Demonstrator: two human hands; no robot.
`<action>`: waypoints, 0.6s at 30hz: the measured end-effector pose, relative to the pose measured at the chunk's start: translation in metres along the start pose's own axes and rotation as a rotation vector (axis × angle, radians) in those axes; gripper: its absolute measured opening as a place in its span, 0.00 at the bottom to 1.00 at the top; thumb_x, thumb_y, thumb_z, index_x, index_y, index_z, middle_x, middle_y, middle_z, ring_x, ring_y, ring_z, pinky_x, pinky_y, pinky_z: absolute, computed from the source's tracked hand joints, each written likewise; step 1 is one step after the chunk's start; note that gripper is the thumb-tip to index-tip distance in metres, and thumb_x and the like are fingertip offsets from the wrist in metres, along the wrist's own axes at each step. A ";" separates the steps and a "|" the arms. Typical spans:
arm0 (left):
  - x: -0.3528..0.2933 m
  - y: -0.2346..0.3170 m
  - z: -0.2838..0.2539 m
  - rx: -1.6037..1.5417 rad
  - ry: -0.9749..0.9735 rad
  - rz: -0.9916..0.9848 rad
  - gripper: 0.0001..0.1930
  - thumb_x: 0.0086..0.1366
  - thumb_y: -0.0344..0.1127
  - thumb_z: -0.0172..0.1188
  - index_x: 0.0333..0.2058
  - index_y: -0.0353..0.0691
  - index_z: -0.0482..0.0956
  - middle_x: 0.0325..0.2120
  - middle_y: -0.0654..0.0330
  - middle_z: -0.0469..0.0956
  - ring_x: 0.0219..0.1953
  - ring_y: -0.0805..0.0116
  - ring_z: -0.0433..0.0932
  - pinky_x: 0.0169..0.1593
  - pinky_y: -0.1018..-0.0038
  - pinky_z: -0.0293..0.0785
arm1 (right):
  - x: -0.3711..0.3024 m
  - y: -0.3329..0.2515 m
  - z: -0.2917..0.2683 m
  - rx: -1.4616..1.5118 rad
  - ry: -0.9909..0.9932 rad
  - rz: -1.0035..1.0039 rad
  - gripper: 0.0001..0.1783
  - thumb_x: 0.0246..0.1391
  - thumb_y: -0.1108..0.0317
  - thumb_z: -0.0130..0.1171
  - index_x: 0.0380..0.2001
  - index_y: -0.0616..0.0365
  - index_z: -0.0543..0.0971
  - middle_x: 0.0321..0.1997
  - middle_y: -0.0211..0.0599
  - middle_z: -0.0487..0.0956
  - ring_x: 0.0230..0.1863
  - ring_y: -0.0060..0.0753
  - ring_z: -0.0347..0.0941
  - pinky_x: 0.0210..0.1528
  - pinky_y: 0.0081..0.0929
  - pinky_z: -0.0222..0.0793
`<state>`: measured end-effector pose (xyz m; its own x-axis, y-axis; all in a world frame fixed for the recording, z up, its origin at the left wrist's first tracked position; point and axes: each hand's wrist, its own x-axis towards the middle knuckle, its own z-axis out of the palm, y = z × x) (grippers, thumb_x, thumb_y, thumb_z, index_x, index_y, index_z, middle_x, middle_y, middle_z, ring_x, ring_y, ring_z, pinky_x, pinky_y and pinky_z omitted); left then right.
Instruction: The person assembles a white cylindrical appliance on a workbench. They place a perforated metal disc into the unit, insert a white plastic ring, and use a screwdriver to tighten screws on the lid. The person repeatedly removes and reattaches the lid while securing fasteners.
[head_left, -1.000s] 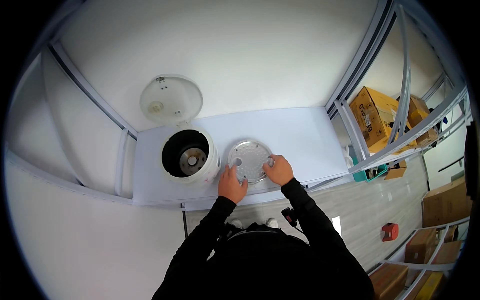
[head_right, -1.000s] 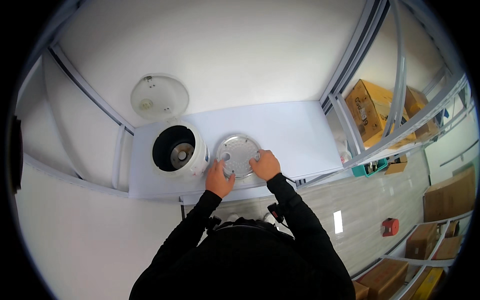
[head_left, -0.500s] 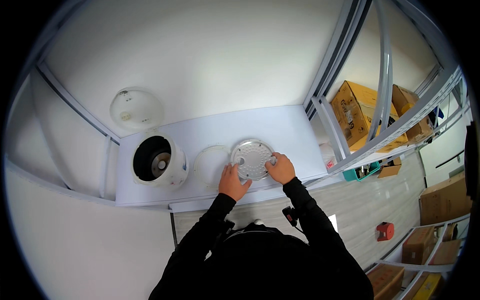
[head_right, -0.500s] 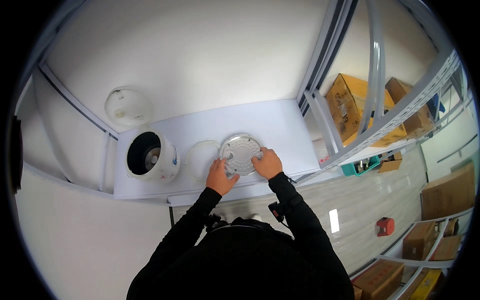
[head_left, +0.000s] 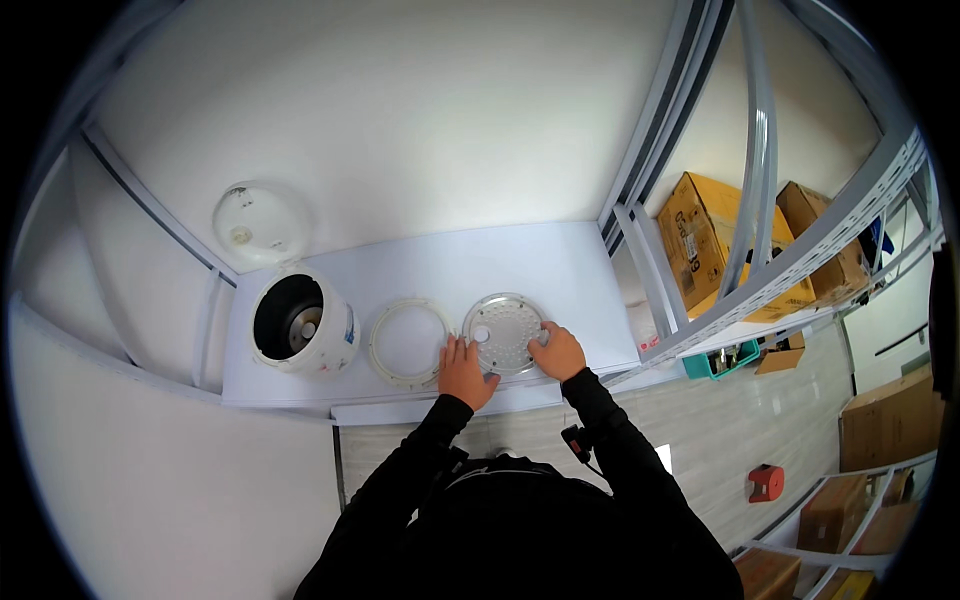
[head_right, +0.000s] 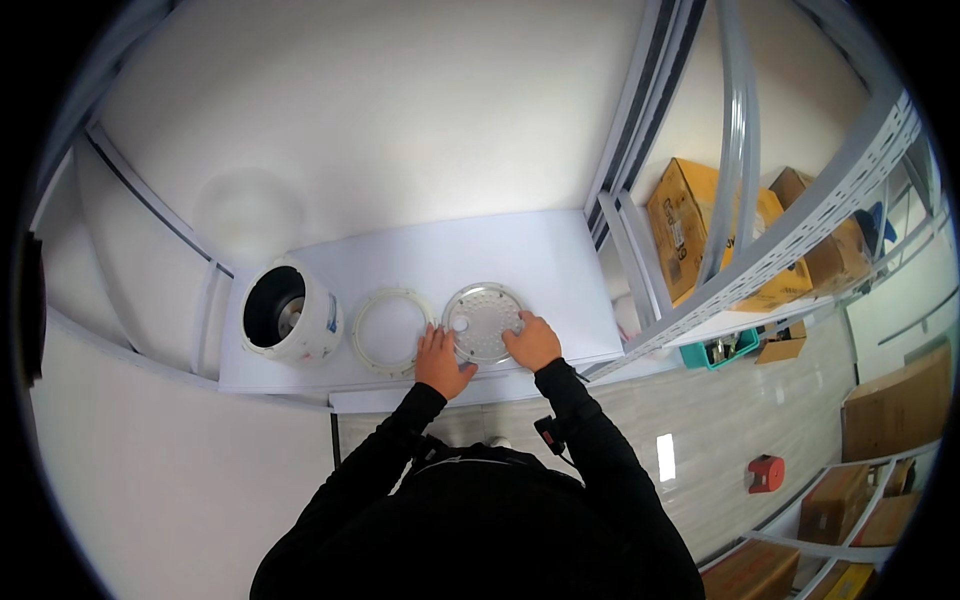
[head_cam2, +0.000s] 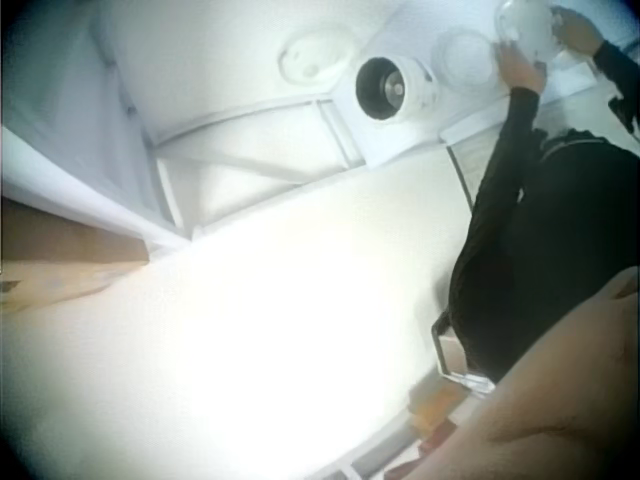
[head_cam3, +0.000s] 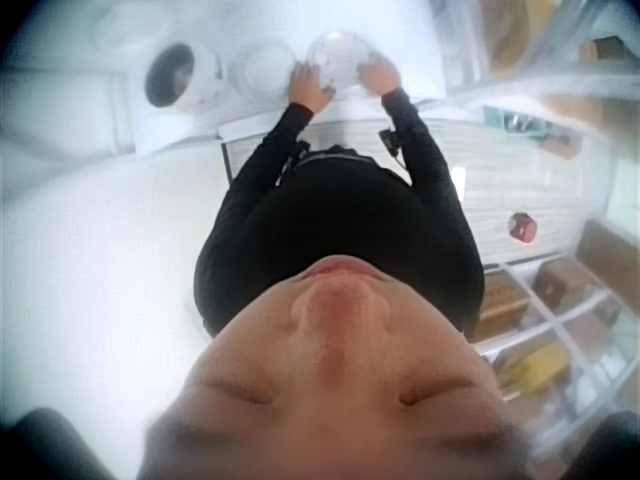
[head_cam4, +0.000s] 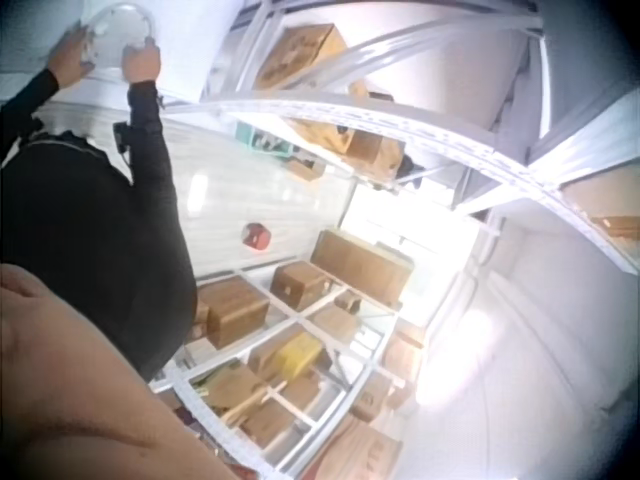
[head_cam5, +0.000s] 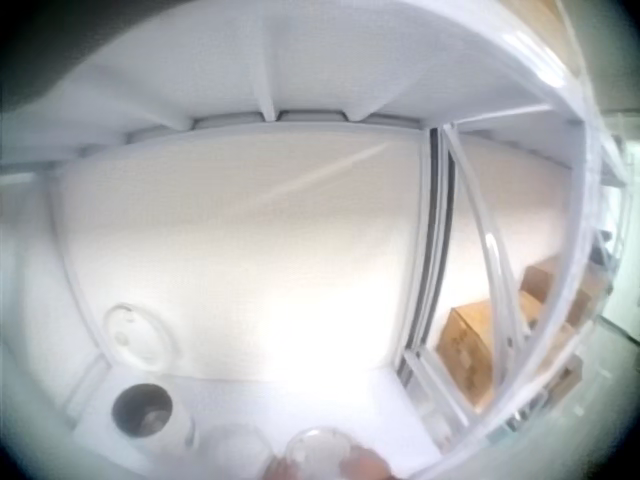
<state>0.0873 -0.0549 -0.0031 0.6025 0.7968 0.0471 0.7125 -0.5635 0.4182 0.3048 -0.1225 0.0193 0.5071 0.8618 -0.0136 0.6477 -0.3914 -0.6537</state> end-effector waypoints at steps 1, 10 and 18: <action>0.000 0.000 0.001 0.025 0.003 -0.006 0.44 0.54 0.50 0.73 0.64 0.31 0.66 0.65 0.36 0.65 0.74 0.38 0.52 0.75 0.47 0.46 | 0.001 0.000 0.002 -0.008 -0.015 0.000 0.34 0.49 0.53 0.64 0.55 0.65 0.79 0.45 0.65 0.82 0.49 0.62 0.80 0.54 0.47 0.76; -0.002 -0.001 0.006 0.092 0.002 -0.044 0.41 0.56 0.47 0.71 0.63 0.32 0.66 0.65 0.36 0.66 0.73 0.37 0.53 0.75 0.47 0.42 | 0.005 0.003 0.014 -0.063 -0.036 -0.036 0.35 0.50 0.51 0.63 0.56 0.66 0.78 0.50 0.65 0.79 0.49 0.62 0.80 0.53 0.48 0.77; -0.007 -0.005 0.000 0.070 0.091 -0.023 0.37 0.56 0.45 0.70 0.61 0.33 0.69 0.63 0.39 0.68 0.71 0.37 0.58 0.74 0.45 0.48 | -0.008 -0.040 -0.005 0.027 0.132 -0.261 0.31 0.48 0.62 0.67 0.55 0.64 0.75 0.52 0.57 0.72 0.39 0.58 0.79 0.45 0.45 0.78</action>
<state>0.0799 -0.0576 -0.0057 0.5526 0.8246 0.1214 0.7513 -0.5559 0.3557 0.2782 -0.1157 0.0494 0.3960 0.8820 0.2554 0.7513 -0.1514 -0.6424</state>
